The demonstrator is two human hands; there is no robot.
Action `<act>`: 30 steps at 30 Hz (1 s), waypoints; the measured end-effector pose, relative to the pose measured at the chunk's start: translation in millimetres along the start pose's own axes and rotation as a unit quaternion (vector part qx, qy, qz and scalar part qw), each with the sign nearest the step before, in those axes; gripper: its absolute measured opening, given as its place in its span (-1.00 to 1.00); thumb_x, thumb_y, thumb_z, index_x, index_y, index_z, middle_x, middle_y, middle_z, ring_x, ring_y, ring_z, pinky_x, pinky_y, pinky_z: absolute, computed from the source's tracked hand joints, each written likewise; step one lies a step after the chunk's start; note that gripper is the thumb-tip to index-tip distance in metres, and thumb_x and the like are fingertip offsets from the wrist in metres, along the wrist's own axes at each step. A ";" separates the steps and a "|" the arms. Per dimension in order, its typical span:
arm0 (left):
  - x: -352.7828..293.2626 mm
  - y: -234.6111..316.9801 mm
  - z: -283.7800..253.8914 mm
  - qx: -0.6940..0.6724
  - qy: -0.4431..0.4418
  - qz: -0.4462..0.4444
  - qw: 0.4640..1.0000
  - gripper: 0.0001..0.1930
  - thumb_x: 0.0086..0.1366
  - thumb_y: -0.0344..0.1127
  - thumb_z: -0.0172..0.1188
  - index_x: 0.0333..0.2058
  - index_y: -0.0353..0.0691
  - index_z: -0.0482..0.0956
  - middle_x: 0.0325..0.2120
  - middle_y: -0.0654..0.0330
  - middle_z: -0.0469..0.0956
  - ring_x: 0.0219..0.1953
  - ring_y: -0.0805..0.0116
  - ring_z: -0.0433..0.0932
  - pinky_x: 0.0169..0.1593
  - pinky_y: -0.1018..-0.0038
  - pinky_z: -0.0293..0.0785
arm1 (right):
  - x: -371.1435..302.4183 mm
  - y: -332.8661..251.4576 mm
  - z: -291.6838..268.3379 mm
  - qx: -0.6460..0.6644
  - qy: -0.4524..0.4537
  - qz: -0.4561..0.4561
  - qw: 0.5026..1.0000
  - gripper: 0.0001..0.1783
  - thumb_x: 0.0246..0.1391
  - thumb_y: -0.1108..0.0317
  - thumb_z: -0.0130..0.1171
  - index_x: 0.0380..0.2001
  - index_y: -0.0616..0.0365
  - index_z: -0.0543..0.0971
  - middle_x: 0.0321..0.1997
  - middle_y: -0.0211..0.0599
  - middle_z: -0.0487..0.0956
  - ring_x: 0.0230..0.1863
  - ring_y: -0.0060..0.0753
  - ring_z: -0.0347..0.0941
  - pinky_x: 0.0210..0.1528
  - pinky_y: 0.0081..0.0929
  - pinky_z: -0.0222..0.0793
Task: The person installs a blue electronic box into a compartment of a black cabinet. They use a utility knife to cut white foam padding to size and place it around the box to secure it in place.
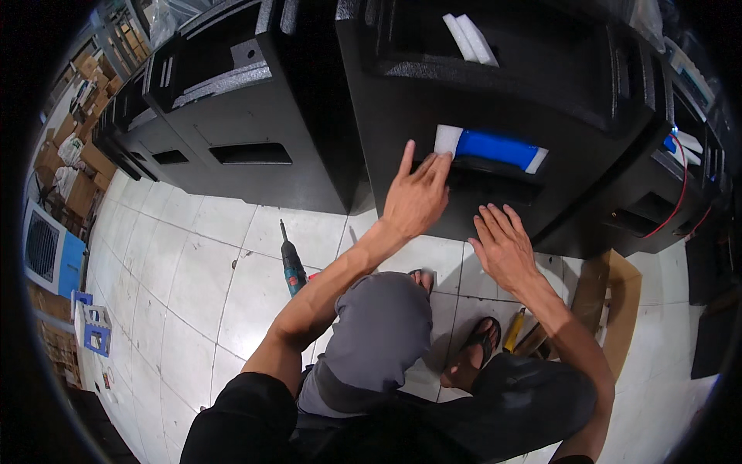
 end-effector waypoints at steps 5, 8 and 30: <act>35.6 -23.2 -68.4 0.075 0.163 0.073 0.981 -0.27 -0.01 -0.26 0.45 0.17 -0.20 0.38 0.00 0.03 0.52 0.14 0.07 0.42 0.43 0.00 -0.08 | 21.0 8.6 -18.6 0.082 -0.053 0.107 0.989 -0.57 0.20 0.18 0.13 -0.15 0.43 0.60 -0.01 0.13 0.58 0.19 -0.02 0.41 0.26 -0.05 0.21; 70.8 -33.2 -88.2 0.142 0.100 0.089 0.981 0.03 -0.15 -0.07 0.57 0.30 -0.13 0.22 0.22 0.03 0.30 0.29 0.03 0.23 0.46 0.00 -0.13 | 47.6 9.4 -5.3 0.192 -0.181 0.244 0.933 -0.49 0.20 0.06 0.14 -0.24 0.45 0.61 -0.06 0.19 0.59 0.05 0.03 0.50 0.15 -0.06 0.32; 114.9 -27.2 -64.8 0.194 0.024 0.062 0.979 0.18 -0.29 -0.19 0.61 0.35 -0.04 0.10 0.21 -0.15 0.24 0.25 -0.22 0.25 0.25 -0.18 0.14 | 116.9 27.3 109.8 0.714 0.365 0.424 0.421 -0.53 0.05 0.26 0.41 -0.26 0.50 0.45 -0.26 -0.06 0.55 -0.31 -0.28 0.56 -0.18 -0.35 0.68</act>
Point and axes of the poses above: each hand's wrist, its own x-axis towards the middle knuckle, its own z-axis out of the palm, y = z × x, the point moved 7 cm from there along x, towards the middle knuckle
